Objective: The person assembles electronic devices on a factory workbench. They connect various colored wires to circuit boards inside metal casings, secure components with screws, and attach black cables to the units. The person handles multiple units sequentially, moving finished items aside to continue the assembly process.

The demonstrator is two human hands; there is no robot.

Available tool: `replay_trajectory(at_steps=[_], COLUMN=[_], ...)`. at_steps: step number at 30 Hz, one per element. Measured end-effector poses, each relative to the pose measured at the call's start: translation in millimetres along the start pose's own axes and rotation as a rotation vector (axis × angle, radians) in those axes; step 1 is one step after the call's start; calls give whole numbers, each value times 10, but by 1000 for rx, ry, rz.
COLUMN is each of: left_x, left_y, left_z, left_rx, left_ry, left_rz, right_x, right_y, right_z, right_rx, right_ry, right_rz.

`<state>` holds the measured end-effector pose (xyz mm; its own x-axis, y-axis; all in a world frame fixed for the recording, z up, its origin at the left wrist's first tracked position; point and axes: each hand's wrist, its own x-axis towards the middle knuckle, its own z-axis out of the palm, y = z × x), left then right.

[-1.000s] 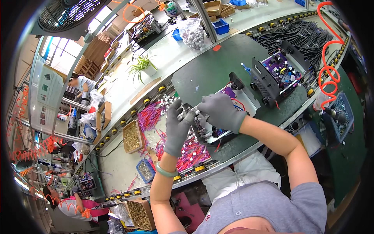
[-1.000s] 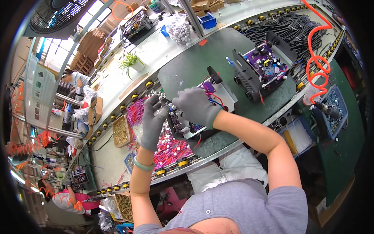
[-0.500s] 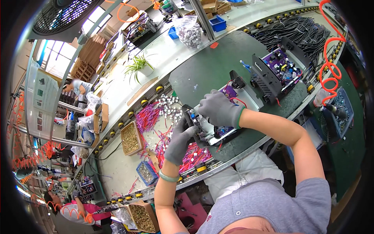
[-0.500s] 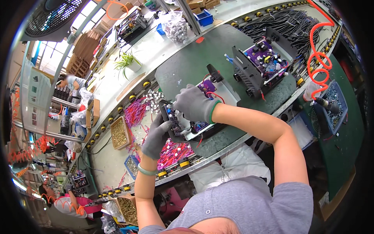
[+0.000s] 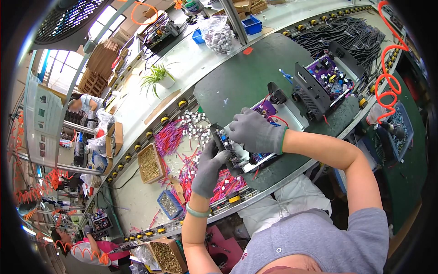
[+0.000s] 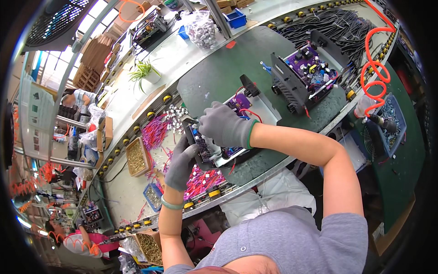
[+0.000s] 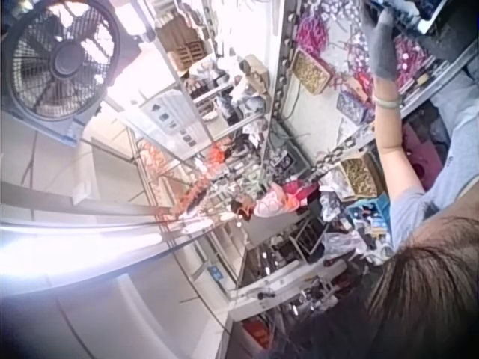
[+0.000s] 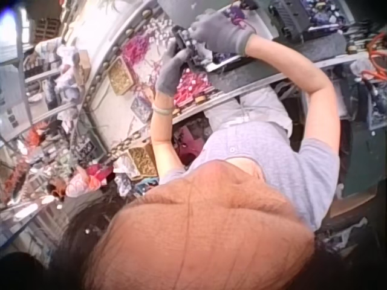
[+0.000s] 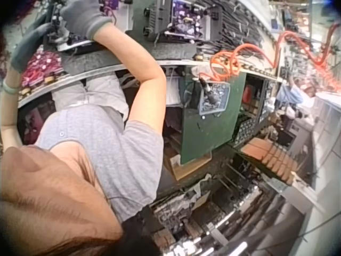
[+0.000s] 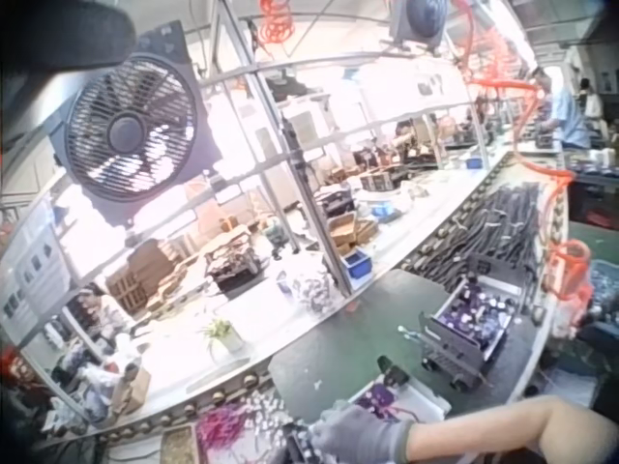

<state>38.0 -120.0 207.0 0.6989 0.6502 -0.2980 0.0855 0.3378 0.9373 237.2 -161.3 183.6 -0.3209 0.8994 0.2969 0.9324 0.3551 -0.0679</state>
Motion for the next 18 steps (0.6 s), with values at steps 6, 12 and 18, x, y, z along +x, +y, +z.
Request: replay_trajectory(at_steps=[6,12,18], left_x=[59,97,-32], left_y=[-114,-220,-136], left_z=[-50,-139,75], left_rx=[53,87,148], left_ry=[14,12,182], left_rz=[36,39,207], right_x=[112,130,-16], right_y=[12,-34,49], right_z=[-70,-5,-175], right_rx=[33,89,64], right_ry=[-212,-236,-69], right_rz=[6,40,22])
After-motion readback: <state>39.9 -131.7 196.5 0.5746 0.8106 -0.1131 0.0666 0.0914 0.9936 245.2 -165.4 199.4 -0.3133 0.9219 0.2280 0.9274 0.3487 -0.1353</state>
